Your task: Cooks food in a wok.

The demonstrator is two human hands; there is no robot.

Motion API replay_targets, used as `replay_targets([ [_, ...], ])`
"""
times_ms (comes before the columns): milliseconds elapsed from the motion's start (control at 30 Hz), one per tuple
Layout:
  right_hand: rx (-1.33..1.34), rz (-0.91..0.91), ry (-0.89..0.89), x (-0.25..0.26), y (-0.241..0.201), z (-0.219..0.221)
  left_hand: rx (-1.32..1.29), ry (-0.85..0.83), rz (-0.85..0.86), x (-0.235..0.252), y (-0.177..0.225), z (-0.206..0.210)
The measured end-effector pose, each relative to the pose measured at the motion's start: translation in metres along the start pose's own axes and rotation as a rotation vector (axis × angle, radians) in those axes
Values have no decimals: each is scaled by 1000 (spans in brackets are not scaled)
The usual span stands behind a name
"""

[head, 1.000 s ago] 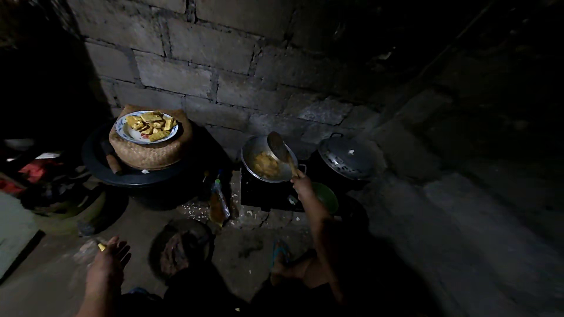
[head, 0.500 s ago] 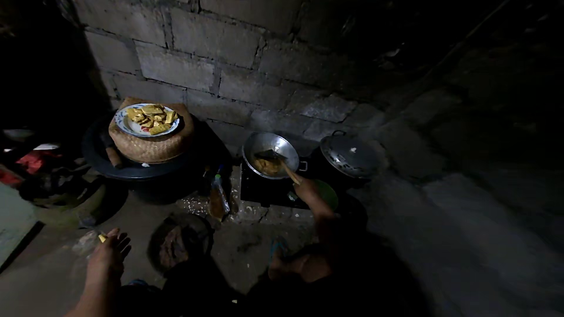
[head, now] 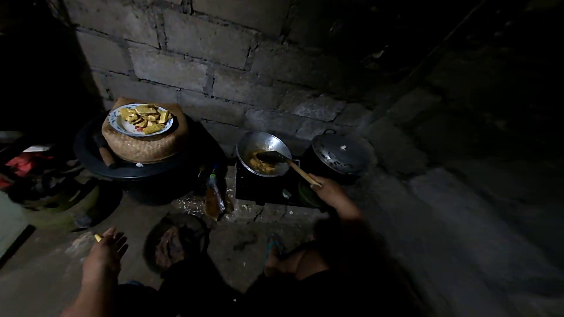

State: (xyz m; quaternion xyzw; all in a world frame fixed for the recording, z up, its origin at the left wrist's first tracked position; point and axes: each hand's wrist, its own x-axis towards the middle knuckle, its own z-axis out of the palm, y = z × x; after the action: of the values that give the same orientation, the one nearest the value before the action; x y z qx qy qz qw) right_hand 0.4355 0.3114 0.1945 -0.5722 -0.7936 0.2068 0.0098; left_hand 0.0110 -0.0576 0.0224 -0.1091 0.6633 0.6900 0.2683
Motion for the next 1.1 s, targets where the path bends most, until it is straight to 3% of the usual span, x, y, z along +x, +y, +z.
replay_targets([
  [200, -10, 16, -63, 15, 3, 27, 3, 10, 3, 0, -1, 1],
  [367, 142, 59, -19, 40, -3, 76, 44, -12, 20, -6, 1, -1],
  [467, 203, 70, -12, 45, -8, 82, 61, -6, 9, -7, 3, -2],
  [700, 525, 102, 129, 49, -25, 47, 35, -1, 3, 2, 1, -3],
  [933, 923, 331, 202, 110, -29, 75, 56, 9, 1, -4, 6, 5],
  [1100, 1177, 430, 171, 127, -21, 108, 55, 30, -5, 3, 2, -1],
])
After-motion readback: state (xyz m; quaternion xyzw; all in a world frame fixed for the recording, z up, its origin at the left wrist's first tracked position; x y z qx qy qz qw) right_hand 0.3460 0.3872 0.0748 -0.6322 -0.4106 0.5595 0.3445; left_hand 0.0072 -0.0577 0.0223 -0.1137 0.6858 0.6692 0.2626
